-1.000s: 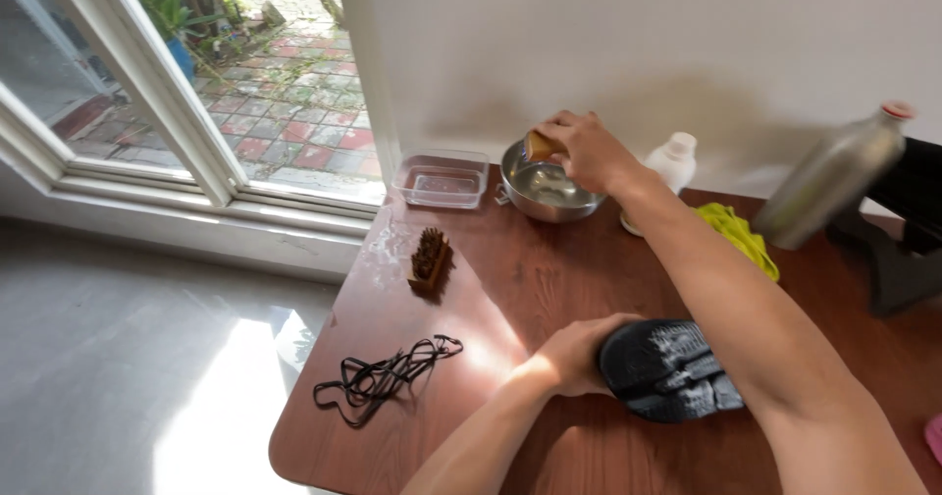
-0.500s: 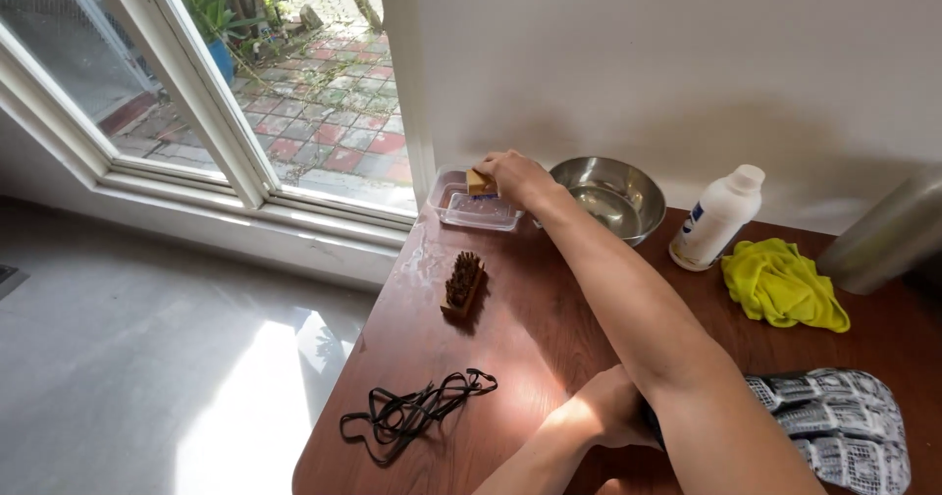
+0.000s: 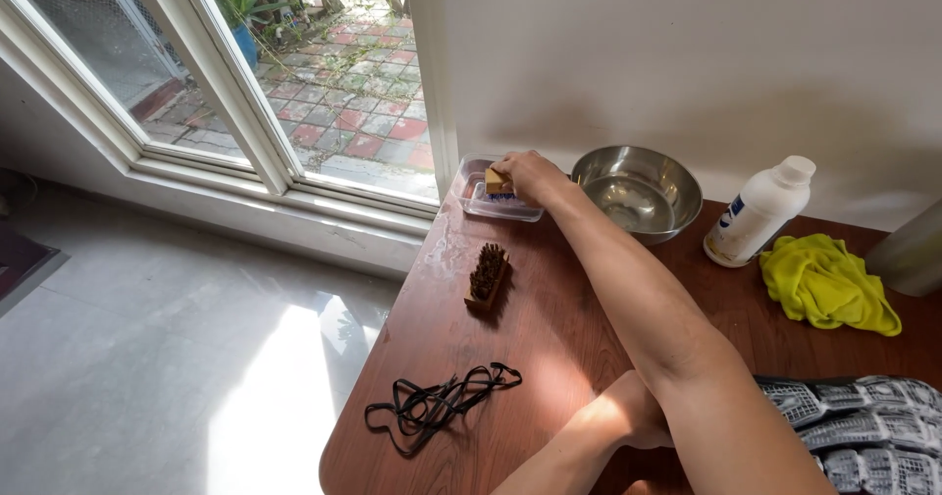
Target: The person scrubs a black and white patterned shoe with a brush and cleaning solution on a wooden table. They repeatedly dip the brush into a metal bowl of water and continue scrubbing the shoe's surface.
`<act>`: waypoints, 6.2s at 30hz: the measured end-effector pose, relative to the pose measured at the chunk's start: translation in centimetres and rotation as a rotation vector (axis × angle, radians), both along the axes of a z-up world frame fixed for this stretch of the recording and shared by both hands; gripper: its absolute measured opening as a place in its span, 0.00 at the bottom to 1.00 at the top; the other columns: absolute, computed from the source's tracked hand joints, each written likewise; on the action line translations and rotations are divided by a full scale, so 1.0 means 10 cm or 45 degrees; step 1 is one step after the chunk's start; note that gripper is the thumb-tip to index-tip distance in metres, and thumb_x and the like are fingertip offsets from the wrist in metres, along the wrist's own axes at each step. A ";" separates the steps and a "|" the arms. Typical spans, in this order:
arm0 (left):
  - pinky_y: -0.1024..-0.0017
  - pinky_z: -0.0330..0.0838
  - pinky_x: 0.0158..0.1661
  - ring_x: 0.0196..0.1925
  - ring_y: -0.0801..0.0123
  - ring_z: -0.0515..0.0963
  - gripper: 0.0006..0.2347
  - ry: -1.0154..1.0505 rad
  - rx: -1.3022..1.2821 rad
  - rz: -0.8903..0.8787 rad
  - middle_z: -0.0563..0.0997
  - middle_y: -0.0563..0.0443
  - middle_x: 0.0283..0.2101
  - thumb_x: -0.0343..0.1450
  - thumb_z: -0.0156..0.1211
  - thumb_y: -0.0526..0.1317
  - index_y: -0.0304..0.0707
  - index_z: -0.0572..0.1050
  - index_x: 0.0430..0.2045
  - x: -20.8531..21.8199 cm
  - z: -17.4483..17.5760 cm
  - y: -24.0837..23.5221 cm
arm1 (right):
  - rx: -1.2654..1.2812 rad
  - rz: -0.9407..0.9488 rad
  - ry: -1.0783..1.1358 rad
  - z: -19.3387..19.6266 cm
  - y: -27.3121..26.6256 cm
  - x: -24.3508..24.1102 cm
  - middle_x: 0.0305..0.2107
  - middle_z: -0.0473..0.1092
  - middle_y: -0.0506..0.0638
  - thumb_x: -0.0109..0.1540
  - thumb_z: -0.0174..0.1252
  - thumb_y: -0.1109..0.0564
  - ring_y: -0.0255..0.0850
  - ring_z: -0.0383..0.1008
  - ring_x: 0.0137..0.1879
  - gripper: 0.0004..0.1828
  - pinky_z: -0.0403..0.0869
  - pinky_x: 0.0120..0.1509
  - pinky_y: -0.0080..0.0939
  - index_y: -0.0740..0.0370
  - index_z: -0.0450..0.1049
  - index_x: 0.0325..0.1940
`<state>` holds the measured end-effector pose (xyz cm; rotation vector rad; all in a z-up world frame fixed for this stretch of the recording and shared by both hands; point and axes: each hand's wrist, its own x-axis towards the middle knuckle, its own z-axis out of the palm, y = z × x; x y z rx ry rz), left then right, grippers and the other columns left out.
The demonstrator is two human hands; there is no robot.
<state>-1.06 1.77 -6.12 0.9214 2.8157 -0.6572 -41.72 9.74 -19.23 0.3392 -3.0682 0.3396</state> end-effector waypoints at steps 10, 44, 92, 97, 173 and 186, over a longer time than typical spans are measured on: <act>0.60 0.75 0.42 0.31 0.53 0.87 0.09 -0.351 0.377 -0.176 0.87 0.43 0.27 0.50 0.58 0.38 0.37 0.75 0.19 -0.11 -0.58 0.08 | -0.052 -0.022 0.017 -0.08 0.02 0.07 0.56 0.74 0.53 0.63 0.65 0.55 0.61 0.73 0.61 0.25 0.77 0.63 0.59 0.55 0.75 0.65; 0.63 0.69 0.60 0.62 0.51 0.77 0.39 -1.223 1.637 -0.753 0.77 0.43 0.60 0.53 0.70 0.47 0.49 0.63 0.62 -0.96 -1.60 -0.12 | -0.924 -0.312 0.362 1.51 0.95 1.35 0.55 0.71 0.54 0.67 0.57 0.58 0.45 0.72 0.60 0.19 0.71 0.61 0.46 0.59 0.60 0.60; 0.54 0.71 0.62 0.59 0.52 0.77 0.41 -1.071 1.733 -0.604 0.79 0.45 0.53 0.46 0.83 0.49 0.45 0.70 0.55 -0.72 -1.65 -0.02 | -0.078 -0.304 0.525 0.58 0.87 5.02 0.60 0.68 0.43 0.68 0.46 0.36 0.67 0.56 0.74 0.27 0.59 0.73 0.76 0.32 0.67 0.71; 0.52 0.66 0.65 0.64 0.50 0.73 0.45 -1.085 1.704 -0.594 0.76 0.45 0.59 0.45 0.83 0.51 0.46 0.68 0.60 -0.75 -1.78 0.02 | -0.223 -0.449 0.806 0.36 0.96 5.09 0.57 0.71 0.42 0.61 0.61 0.33 0.61 0.63 0.71 0.28 0.62 0.76 0.63 0.37 0.75 0.63; 0.48 0.70 0.60 0.60 0.43 0.77 0.39 -1.263 1.605 -0.475 0.81 0.42 0.53 0.51 0.80 0.45 0.51 0.66 0.59 -0.73 -1.52 -0.10 | -0.467 -0.792 0.800 -0.01 1.96 5.34 0.69 0.62 0.54 0.69 0.56 0.57 0.67 0.61 0.72 0.24 0.62 0.73 0.65 0.46 0.70 0.70; 0.46 0.71 0.58 0.59 0.42 0.77 0.40 -1.135 1.586 -0.628 0.79 0.41 0.55 0.52 0.78 0.43 0.49 0.64 0.62 -0.79 -1.74 -0.05 | -0.589 -0.852 0.925 0.04 1.84 5.30 0.62 0.69 0.42 0.63 0.66 0.45 0.52 0.68 0.67 0.22 0.66 0.72 0.52 0.41 0.78 0.62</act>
